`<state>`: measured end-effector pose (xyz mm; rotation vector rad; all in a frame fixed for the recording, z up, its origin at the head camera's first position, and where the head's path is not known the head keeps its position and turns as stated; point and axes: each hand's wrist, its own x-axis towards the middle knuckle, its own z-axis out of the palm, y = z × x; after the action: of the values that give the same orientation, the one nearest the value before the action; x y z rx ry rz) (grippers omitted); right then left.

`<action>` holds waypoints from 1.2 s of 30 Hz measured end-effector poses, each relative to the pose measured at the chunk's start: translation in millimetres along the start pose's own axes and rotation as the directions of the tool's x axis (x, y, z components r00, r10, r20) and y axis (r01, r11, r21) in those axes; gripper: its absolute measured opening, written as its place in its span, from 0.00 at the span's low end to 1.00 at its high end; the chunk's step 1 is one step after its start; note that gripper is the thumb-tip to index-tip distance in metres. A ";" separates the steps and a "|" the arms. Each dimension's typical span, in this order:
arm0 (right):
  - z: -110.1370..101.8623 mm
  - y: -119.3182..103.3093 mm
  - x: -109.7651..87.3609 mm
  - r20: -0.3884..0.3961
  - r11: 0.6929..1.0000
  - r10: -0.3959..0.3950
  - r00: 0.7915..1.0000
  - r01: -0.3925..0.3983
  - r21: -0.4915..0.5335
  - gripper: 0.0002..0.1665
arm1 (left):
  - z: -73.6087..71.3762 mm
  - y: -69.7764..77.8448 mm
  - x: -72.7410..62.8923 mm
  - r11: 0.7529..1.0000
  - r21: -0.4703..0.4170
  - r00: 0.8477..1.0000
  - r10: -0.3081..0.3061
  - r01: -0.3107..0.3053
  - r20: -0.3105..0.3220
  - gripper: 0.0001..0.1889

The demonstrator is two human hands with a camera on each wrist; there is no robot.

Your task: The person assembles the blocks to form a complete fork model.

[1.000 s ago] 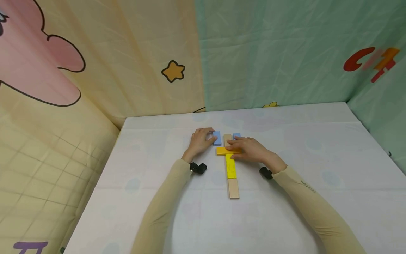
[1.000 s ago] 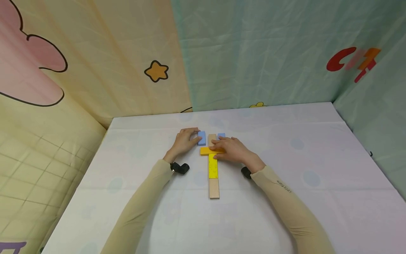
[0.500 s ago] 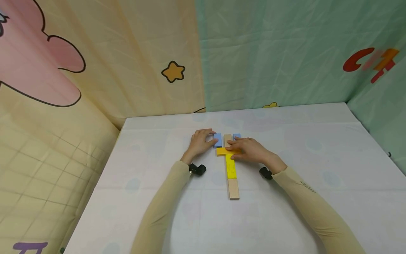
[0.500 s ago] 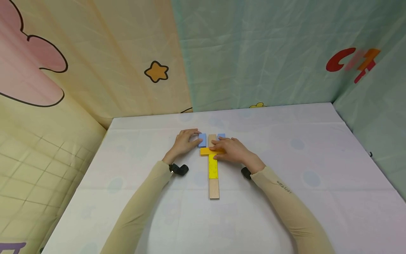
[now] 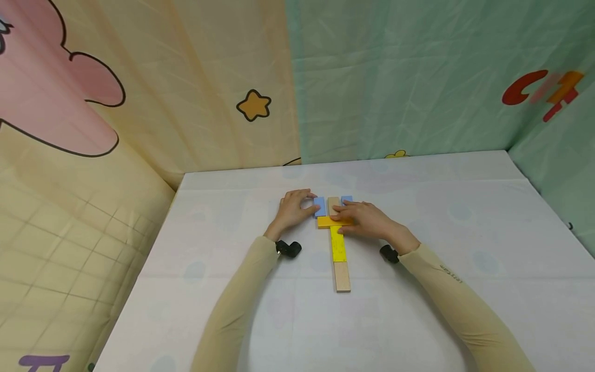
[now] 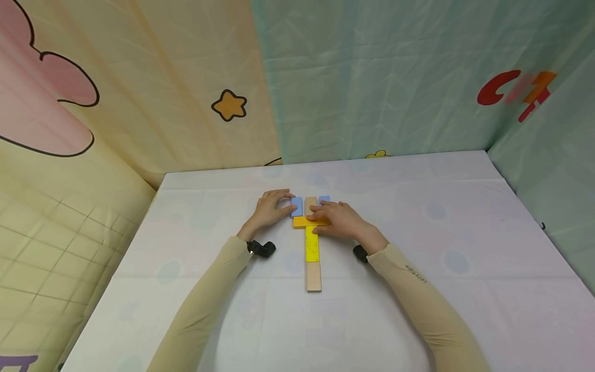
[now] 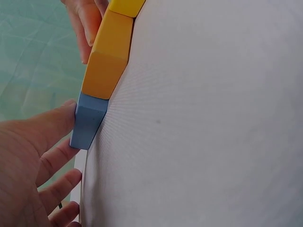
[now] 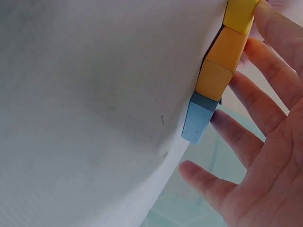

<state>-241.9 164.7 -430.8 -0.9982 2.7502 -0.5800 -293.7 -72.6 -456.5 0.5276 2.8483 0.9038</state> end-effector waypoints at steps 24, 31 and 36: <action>-0.1 -0.5 1.4 0.007 1.000 0.003 1.000 -0.003 -0.009 0.28 | -3.7 2.8 -1.9 1.000 0.001 1.000 -0.018 0.018 0.021 0.21; 0.2 0.0 1.2 0.004 1.000 0.000 1.000 0.000 -0.009 0.28 | -5.4 5.3 -1.0 1.000 0.009 0.999 -0.025 0.025 0.036 0.22; 0.0 -0.2 0.9 -0.001 1.000 -0.003 1.000 0.003 -0.011 0.28 | -6.5 6.7 1.1 0.999 0.038 0.999 -0.029 0.028 0.045 0.21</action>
<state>-242.4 164.0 -430.7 -1.0049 2.7559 -0.5664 -294.1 -70.6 -447.3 0.5037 2.8298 0.8243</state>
